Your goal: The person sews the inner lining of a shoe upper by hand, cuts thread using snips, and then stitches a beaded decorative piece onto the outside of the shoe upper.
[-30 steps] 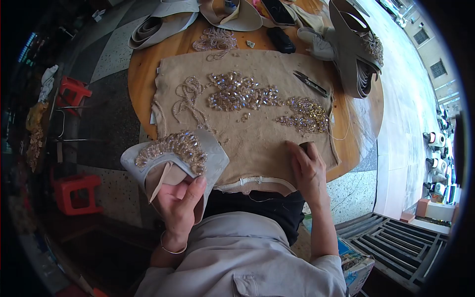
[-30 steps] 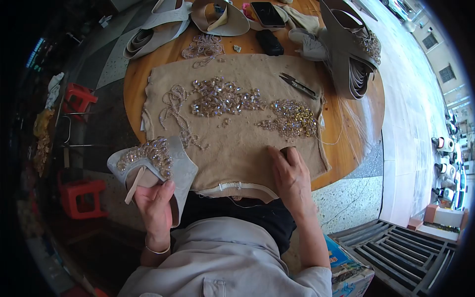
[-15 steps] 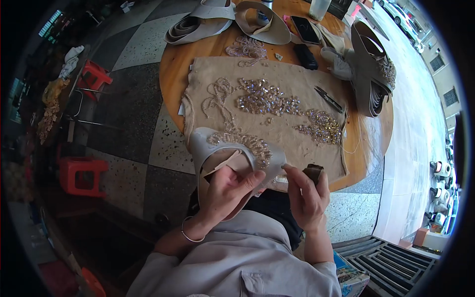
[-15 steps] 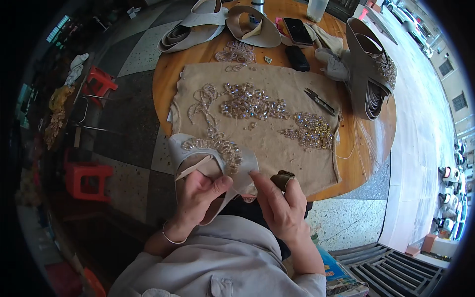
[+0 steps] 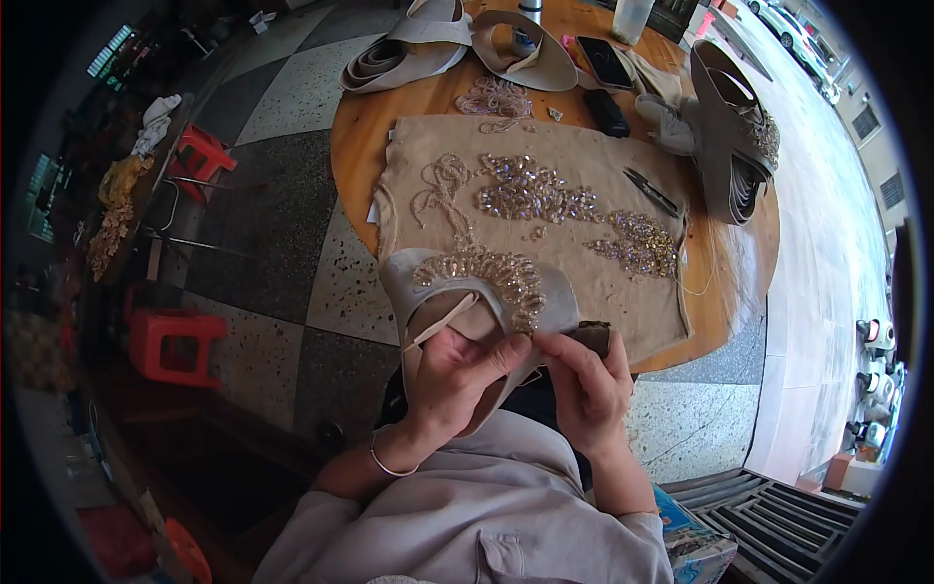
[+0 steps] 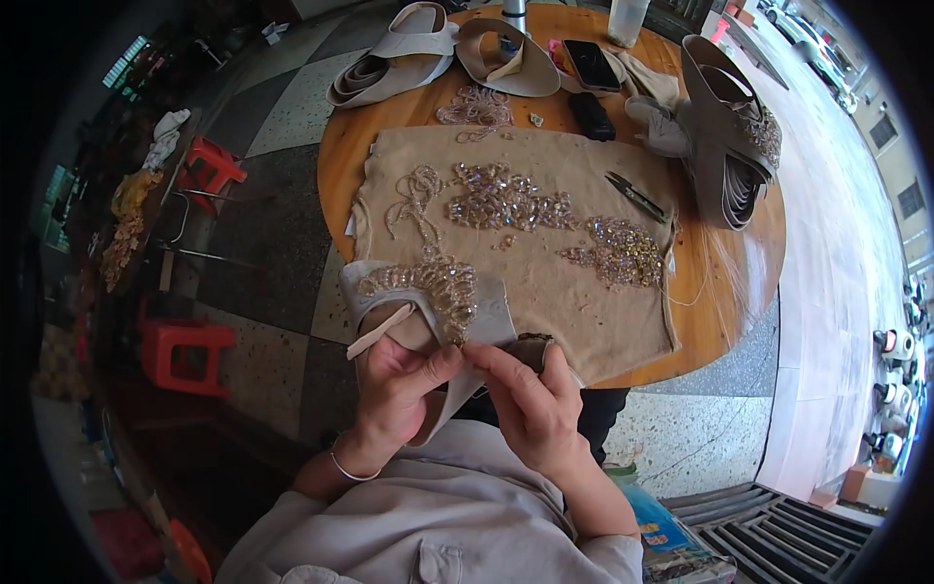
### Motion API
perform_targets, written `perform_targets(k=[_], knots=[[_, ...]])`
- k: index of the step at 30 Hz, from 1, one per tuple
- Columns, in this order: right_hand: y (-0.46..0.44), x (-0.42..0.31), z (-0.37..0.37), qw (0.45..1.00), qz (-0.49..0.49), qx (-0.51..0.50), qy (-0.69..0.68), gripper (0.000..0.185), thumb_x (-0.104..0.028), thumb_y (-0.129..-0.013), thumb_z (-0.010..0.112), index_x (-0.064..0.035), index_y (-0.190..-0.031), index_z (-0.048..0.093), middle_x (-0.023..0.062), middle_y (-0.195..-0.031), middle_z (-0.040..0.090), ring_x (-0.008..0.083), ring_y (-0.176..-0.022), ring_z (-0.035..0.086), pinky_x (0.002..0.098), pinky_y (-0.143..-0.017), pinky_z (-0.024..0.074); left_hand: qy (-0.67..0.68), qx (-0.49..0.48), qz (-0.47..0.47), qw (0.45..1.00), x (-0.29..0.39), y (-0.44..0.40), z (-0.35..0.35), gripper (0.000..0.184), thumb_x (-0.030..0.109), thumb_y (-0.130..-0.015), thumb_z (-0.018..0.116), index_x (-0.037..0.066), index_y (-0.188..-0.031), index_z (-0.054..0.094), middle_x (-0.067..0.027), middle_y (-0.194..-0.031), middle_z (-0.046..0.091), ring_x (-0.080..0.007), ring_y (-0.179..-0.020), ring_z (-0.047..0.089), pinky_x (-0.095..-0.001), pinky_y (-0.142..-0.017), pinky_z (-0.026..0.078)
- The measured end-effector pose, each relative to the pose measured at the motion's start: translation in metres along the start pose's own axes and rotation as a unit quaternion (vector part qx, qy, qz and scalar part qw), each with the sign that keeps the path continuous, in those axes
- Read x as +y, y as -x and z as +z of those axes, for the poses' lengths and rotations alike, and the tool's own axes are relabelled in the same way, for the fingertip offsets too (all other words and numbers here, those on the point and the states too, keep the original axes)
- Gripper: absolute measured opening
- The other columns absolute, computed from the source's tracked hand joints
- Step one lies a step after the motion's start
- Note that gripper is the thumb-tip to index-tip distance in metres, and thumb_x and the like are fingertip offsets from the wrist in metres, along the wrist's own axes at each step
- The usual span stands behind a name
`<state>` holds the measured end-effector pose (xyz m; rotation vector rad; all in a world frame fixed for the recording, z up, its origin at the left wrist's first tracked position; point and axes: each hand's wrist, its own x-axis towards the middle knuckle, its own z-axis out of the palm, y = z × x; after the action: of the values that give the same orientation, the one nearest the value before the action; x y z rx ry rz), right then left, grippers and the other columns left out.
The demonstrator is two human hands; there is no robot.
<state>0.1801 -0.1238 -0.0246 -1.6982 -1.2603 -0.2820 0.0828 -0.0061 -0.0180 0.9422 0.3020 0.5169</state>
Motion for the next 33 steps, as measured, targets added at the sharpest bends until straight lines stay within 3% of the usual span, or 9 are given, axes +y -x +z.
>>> perform_targets(k=[8, 11, 14, 17, 21, 24, 33], knots=[[0.003, -0.001, 0.005, 0.995, 0.060, 0.047, -0.064, 0.032, 0.004, -0.069, 0.072, -0.0066, -0.098, 0.066, 0.0047, -0.078, 0.065, 0.0180, -0.058, 0.049, 0.0275, -0.049, 0.0379, 0.009, -0.020, -0.007, 1.000, -0.003, 0.003, 0.001, 0.028, 0.000, -0.088, 0.058, -0.003, -0.115, 0.052, -0.0088, -0.108, 0.060, -0.0145, -0.100, 0.059, -0.0282, -0.090, 0.049], [0.011, 0.007, 0.002, 0.999, 0.017, 0.046, -0.005, 0.033, 0.001, -0.068, 0.073, -0.0078, -0.099, 0.067, 0.0050, -0.071, 0.061, 0.0185, -0.057, 0.049, 0.0263, -0.048, 0.0383, -0.005, -0.032, -0.031, 0.999, 0.000, 0.004, 0.002, 0.027, 0.002, -0.089, 0.057, -0.003, -0.115, 0.052, -0.0083, -0.108, 0.060, -0.0139, -0.100, 0.058, -0.0273, -0.090, 0.048], [0.010, 0.005, -0.008, 0.998, -0.010, -0.013, 0.066, 0.022, 0.005, -0.071, 0.070, -0.0049, -0.090, 0.065, 0.0058, -0.081, 0.065, 0.0210, -0.067, 0.058, 0.0296, -0.057, 0.0465, -0.034, -0.009, -0.046, 0.998, 0.000, 0.005, 0.002, 0.026, 0.004, -0.091, 0.056, -0.003, -0.115, 0.052, -0.0070, -0.109, 0.059, -0.0123, -0.102, 0.057, -0.0255, -0.089, 0.047], [0.006, 0.012, 0.001, 0.998, -0.015, 0.036, 0.056, 0.031, 0.000, -0.067, 0.074, -0.0070, -0.097, 0.066, 0.0052, -0.071, 0.059, 0.0174, -0.055, 0.047, 0.0248, -0.048, 0.0395, -0.055, 0.008, -0.053, 0.997, -0.004, 0.005, -0.006, 0.025, 0.006, -0.092, 0.054, -0.002, -0.115, 0.052, -0.0059, -0.110, 0.058, -0.0104, -0.103, 0.055, -0.0241, -0.088, 0.046], [0.004, 0.005, 0.004, 0.998, 0.041, 0.054, 0.007, 0.025, 0.001, -0.070, 0.074, -0.0062, -0.093, 0.065, 0.0053, -0.073, 0.059, 0.0177, -0.055, 0.046, 0.0279, -0.047, 0.0389, -0.077, 0.052, -0.053, 0.994, -0.007, 0.003, -0.006, 0.021, 0.006, -0.091, 0.056, -0.003, -0.110, 0.054, -0.0059, -0.104, 0.060, -0.0092, -0.096, 0.057, -0.0237, -0.080, 0.049], [0.005, 0.000, 0.002, 0.997, 0.056, 0.051, 0.009, 0.023, 0.001, -0.071, 0.073, -0.0058, -0.091, 0.065, 0.0055, -0.072, 0.058, 0.0184, -0.055, 0.046, 0.0301, -0.046, 0.0384, -0.204, 0.061, -0.014, 0.977, -0.002, 0.003, -0.006, 0.019, 0.005, -0.089, 0.059, -0.004, -0.105, 0.056, -0.0065, -0.097, 0.062, -0.0092, -0.087, 0.060, -0.0235, -0.072, 0.051], [0.009, 0.001, 0.002, 0.998, 0.051, 0.016, 0.042, 0.025, 0.000, -0.070, 0.074, -0.0068, -0.093, 0.065, 0.0060, -0.069, 0.054, 0.0201, -0.053, 0.047, 0.0310, -0.046, 0.0384, -0.236, 0.043, 0.073, 0.968, -0.007, -0.002, -0.008, 0.018, 0.006, -0.085, 0.064, -0.004, -0.099, 0.060, -0.0063, -0.090, 0.063, -0.0102, -0.080, 0.061, -0.0240, -0.067, 0.050]])
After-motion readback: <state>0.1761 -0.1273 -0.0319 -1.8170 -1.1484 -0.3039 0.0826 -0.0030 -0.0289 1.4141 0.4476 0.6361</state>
